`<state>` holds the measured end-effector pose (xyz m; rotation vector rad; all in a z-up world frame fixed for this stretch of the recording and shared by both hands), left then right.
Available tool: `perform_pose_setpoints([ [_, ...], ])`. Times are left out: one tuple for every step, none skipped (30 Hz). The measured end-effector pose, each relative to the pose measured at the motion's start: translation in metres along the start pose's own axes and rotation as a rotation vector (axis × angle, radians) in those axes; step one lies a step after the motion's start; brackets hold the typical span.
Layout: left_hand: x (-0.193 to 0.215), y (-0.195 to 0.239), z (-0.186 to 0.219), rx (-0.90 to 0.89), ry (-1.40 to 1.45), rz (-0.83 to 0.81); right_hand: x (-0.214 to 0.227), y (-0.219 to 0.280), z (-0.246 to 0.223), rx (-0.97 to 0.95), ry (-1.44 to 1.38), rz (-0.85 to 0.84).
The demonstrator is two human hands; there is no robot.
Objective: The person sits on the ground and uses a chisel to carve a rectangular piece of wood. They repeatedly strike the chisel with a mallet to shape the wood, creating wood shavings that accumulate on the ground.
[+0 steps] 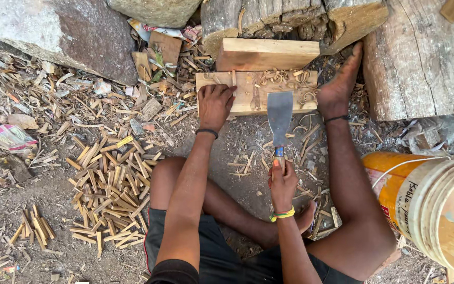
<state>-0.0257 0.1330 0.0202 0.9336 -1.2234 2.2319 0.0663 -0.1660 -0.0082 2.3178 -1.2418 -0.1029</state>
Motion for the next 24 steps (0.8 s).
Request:
perform_pose_setpoints([
  [0.001,0.0,0.001,-0.009,0.004,0.002,-0.002,0.0,0.0,0.005,-0.005,-0.009],
  [0.001,-0.001,0.0,-0.017,0.008,0.005,-0.005,-0.001,0.0,0.018,0.021,-0.012],
  [0.001,0.0,0.0,-0.017,0.0,-0.004,-0.006,0.0,0.001,0.028,0.051,-0.013],
  [0.0,0.0,0.0,-0.017,-0.008,-0.013,-0.008,-0.001,0.002,0.039,0.08,-0.014],
  [-0.001,0.0,0.0,-0.017,-0.016,-0.021,-0.01,-0.002,0.006,0.025,0.06,-0.034],
  [-0.001,-0.001,-0.001,-0.012,-0.016,-0.016,-0.014,-0.003,0.009,0.011,0.04,-0.055],
  [0.0,-0.001,-0.001,-0.007,-0.017,-0.012,-0.017,-0.004,0.012,-0.003,0.018,-0.075],
  [0.0,-0.002,-0.001,-0.002,-0.017,-0.008,-0.017,-0.005,0.014,-0.008,0.03,-0.063],
  [0.0,-0.002,-0.003,0.014,-0.007,-0.015,-0.019,-0.006,0.016,-0.013,0.042,-0.054],
  [-0.001,-0.003,-0.004,0.03,0.002,-0.021,-0.02,-0.007,0.018,-0.019,0.055,-0.046],
  [-0.001,-0.001,-0.006,0.05,0.01,-0.03,-0.02,-0.007,0.02,-0.036,0.06,-0.045],
  [-0.002,0.0,-0.007,0.058,0.005,-0.03,-0.021,-0.008,0.021,-0.053,0.065,-0.045],
  [-0.003,0.0,-0.008,0.061,0.003,-0.03,-0.021,-0.009,0.022,-0.068,0.068,-0.04],
  [-0.004,0.001,-0.008,0.065,0.0,-0.029,-0.022,-0.008,0.023,-0.064,0.07,-0.042],
  [-0.005,0.0,-0.008,0.066,-0.006,-0.025,-0.023,-0.008,0.022,-0.056,0.072,-0.042],
  [-0.005,0.001,-0.008,0.068,-0.011,-0.021,-0.022,-0.008,0.021,-0.047,0.073,-0.041],
  [-0.005,0.001,-0.009,0.07,-0.019,-0.018,-0.022,-0.008,0.021,-0.046,0.085,-0.04],
  [-0.007,0.001,-0.009,0.077,-0.001,-0.024,-0.022,-0.008,0.021,-0.045,0.097,-0.039],
  [-0.008,0.002,-0.01,0.087,0.015,-0.031,-0.023,-0.008,0.022,-0.047,0.109,-0.041],
  [-0.009,0.003,-0.011,0.096,0.032,-0.039,-0.023,-0.007,0.022,-0.046,0.097,-0.049],
  [-0.007,0.004,-0.01,0.081,0.039,-0.022,-0.023,-0.005,0.023,-0.046,0.083,-0.057],
  [-0.005,0.006,-0.009,0.066,0.046,-0.005,-0.024,-0.004,0.024,-0.046,0.069,-0.066],
  [-0.003,0.007,-0.009,0.048,0.052,0.012,-0.024,-0.003,0.024,-0.05,0.072,-0.068],
  [-0.002,0.009,-0.007,0.025,0.056,0.02,-0.024,-0.002,0.025,-0.054,0.074,-0.07],
])
Point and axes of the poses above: each hand's wrist, its own y-axis away from the middle knuckle, its own x-axis out of the back of the hand, z = x × y, the point moved 8 cm from there along -y, towards the middle knuckle, and after that the axes turned 13 degrees about -x, right-handed, at the moved point
